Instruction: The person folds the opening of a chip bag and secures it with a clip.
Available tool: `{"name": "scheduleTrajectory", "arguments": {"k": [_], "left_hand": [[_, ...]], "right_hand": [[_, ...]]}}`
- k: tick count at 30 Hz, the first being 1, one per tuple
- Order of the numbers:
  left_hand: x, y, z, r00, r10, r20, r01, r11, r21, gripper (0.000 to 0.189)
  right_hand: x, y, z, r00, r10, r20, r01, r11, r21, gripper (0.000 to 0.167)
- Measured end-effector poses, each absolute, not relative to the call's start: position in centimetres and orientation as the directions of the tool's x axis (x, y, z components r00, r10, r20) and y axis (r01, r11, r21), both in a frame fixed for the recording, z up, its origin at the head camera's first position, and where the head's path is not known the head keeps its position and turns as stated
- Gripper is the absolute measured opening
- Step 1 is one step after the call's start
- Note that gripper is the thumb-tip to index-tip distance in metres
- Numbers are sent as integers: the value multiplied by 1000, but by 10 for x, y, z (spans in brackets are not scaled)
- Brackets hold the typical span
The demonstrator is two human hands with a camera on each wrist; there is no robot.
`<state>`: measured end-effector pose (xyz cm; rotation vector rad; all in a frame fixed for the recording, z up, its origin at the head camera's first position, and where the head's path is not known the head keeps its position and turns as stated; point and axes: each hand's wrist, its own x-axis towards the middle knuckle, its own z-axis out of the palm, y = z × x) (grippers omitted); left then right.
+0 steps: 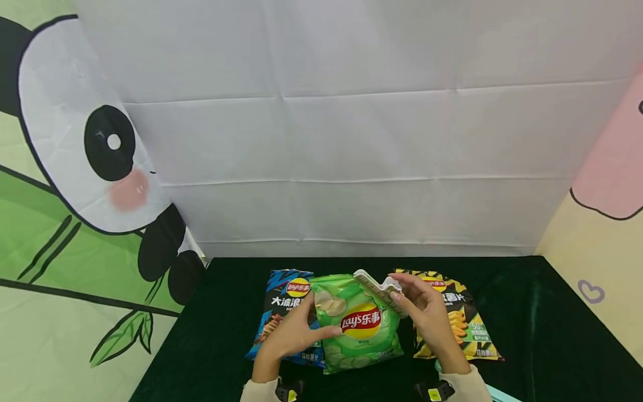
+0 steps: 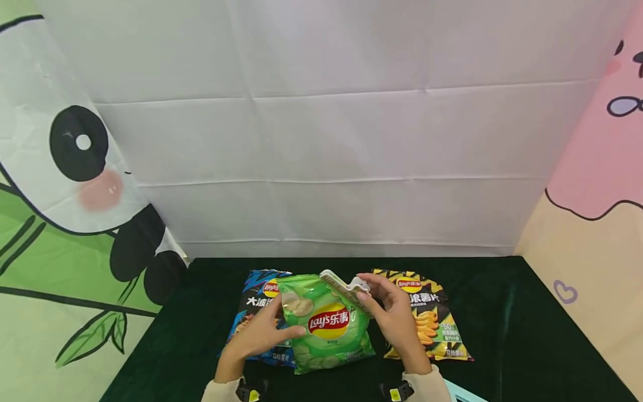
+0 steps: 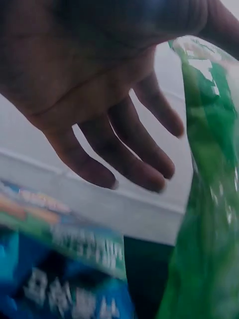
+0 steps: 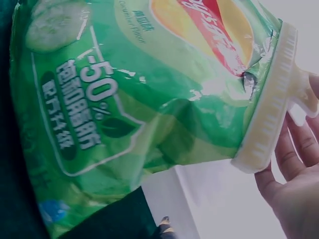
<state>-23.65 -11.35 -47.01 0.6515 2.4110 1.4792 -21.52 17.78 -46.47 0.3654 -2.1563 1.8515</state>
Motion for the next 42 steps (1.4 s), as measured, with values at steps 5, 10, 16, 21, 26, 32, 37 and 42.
{"name": "scheduleTrajectory", "arguments": {"k": [5, 10, 16, 21, 26, 32, 37, 42], "left_hand": [[-231, -108, -488, -820, 573, -15, 234, 360, 903, 71], [-227, -109, -497, -801, 597, -45, 239, 387, 890, 70], [-226, -110, -502, -830, 548, -110, 280, 578, 767, 91], [-228, -105, -503, -821, 548, -161, 279, 630, 725, 101], [-236, -97, -501, -810, 575, -112, 338, 615, 712, 101], [-240, -98, -502, -807, 584, -91, 346, 592, 727, 99], [-241, -99, -503, -810, 581, -84, 345, 587, 732, 95], [-242, -100, -502, -814, 576, -78, 340, 580, 741, 93]], "right_hand": [[-206, 174, -475, -959, 37, 282, -274, 140, -952, 37], [-202, 171, -485, -970, 23, 242, -237, 118, -964, 36], [-203, 174, -493, -981, -16, 195, -195, 165, -967, 34], [-203, 183, -495, -990, -51, 130, -137, 186, -973, 39], [-208, 195, -494, -979, -149, 142, -174, 226, -958, 45], [-214, 197, -496, -945, -322, 51, -147, 281, -948, 69], [-216, 199, -496, -916, -396, -63, -63, 296, -953, 88], [-217, 201, -496, -875, -454, -165, -7, 353, -936, 92]]}}
